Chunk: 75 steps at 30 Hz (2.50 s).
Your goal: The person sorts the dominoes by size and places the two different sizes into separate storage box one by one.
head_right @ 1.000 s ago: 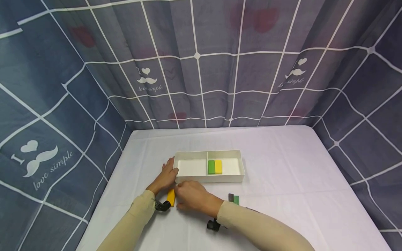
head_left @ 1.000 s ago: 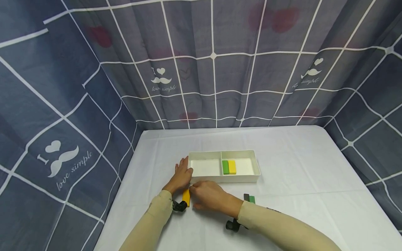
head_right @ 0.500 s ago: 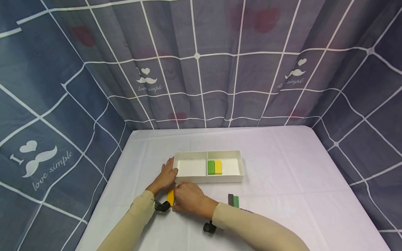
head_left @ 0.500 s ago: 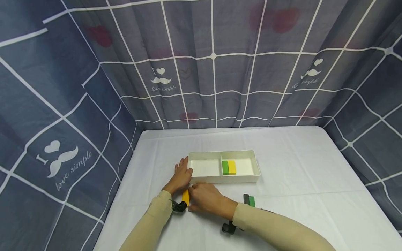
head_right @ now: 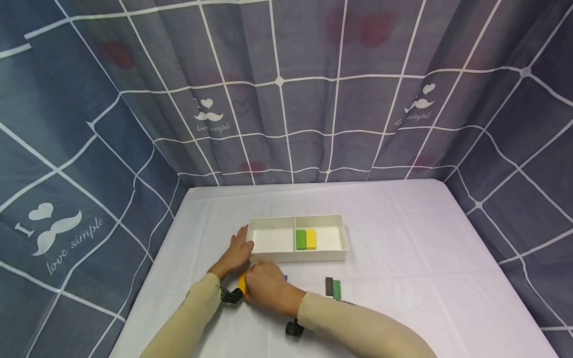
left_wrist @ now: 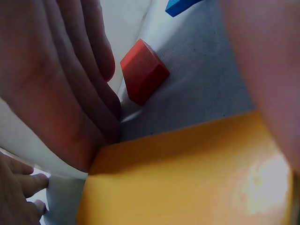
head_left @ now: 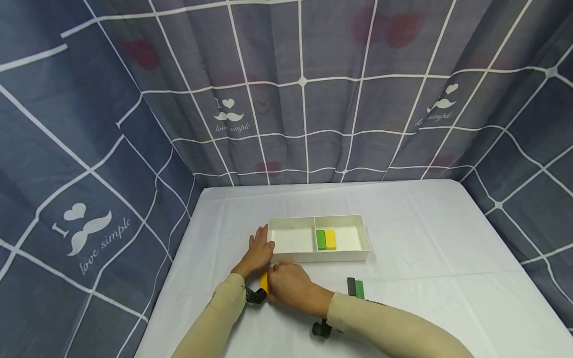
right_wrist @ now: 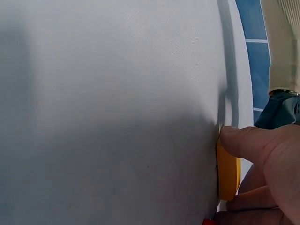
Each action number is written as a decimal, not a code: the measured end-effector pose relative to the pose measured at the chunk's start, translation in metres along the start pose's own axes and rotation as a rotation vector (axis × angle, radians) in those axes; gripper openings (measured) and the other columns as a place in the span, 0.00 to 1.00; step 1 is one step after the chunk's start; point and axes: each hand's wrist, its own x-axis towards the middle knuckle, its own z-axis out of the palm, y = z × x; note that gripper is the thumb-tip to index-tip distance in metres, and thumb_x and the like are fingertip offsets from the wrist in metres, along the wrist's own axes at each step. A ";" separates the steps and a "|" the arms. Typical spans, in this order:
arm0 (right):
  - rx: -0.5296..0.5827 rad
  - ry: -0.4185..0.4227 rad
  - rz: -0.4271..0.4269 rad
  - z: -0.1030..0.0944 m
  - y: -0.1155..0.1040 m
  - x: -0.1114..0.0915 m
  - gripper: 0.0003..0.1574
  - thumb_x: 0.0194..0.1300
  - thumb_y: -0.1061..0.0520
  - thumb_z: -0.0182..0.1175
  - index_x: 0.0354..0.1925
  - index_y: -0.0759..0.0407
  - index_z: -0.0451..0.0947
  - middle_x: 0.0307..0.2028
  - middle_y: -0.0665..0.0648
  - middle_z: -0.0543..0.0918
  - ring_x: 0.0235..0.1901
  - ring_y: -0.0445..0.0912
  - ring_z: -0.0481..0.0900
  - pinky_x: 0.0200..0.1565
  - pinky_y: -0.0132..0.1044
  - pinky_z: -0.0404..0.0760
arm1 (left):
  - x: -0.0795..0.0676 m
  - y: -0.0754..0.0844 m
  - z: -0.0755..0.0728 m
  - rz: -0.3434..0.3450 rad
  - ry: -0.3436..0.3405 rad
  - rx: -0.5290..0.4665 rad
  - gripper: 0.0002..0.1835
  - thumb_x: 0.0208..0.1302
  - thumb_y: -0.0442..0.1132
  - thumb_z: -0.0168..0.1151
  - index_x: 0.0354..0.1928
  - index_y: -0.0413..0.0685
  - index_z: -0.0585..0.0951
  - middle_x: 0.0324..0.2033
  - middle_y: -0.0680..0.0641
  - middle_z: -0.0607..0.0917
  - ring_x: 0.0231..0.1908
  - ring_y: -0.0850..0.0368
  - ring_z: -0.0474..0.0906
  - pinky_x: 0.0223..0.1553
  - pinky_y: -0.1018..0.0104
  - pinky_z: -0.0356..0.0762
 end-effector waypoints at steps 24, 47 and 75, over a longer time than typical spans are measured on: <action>0.048 -0.040 -0.070 -0.021 0.029 -0.023 0.28 0.56 0.29 0.81 0.36 0.48 0.86 0.29 0.42 0.84 0.32 0.38 0.81 0.34 0.32 0.83 | 0.004 -0.006 0.001 -0.026 -0.028 0.016 0.40 0.78 0.42 0.40 0.88 0.37 0.51 0.86 0.36 0.57 0.88 0.34 0.39 0.85 0.32 0.25; 0.160 -0.056 -0.066 -0.079 0.073 -0.053 0.34 0.61 0.35 0.81 0.54 0.55 0.87 0.47 0.49 0.92 0.43 0.42 0.90 0.44 0.37 0.90 | -0.015 0.035 -0.014 -0.023 -0.022 0.017 0.37 0.77 0.35 0.39 0.85 0.29 0.53 0.84 0.29 0.59 0.87 0.29 0.42 0.84 0.28 0.29; 0.247 -0.116 0.096 -0.100 0.186 -0.070 0.35 0.62 0.42 0.82 0.59 0.60 0.88 0.52 0.55 0.94 0.51 0.50 0.92 0.54 0.51 0.90 | -0.017 0.036 -0.014 -0.021 -0.033 0.002 0.37 0.79 0.36 0.40 0.86 0.31 0.52 0.85 0.31 0.59 0.87 0.29 0.41 0.83 0.27 0.29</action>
